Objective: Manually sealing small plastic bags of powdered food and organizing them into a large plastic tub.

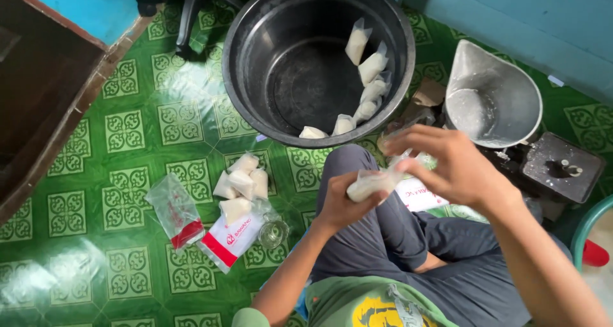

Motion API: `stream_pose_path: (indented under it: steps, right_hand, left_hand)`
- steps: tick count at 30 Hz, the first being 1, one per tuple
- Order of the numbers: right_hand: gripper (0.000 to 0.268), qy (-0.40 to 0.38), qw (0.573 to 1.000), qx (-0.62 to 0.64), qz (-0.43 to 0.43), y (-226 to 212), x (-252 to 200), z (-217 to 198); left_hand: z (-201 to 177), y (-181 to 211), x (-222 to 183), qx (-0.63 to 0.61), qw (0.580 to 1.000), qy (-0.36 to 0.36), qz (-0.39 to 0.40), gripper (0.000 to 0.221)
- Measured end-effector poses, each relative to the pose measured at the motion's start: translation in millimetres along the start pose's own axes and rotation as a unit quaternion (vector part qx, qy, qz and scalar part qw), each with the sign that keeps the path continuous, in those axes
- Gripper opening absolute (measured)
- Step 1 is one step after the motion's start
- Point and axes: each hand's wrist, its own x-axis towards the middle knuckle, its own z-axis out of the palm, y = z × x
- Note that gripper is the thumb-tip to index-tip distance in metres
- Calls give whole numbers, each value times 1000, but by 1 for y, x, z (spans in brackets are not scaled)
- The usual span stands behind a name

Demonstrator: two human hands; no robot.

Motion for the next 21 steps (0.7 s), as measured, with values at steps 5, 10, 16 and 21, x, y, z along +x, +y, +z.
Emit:
stream_pose_path:
  steps: [5, 10, 16, 21]
  right_hand:
    - [46, 13, 988, 114, 101, 48, -18, 34]
    - [44, 74, 984, 124, 108, 77, -27, 82]
    - [3, 177, 970, 133, 99, 102, -35, 126]
    - [3, 218, 960, 147, 100, 107, -36, 135]
  left_hand:
    - [-7, -42, -7, 24, 999, 23, -17, 34]
    - [-9, -61, -8, 43, 999, 24, -22, 32]
    - [-10, -81, -12, 37, 998, 8, -42, 35]
    - [-21, -78, -8, 49, 999, -21, -1, 59]
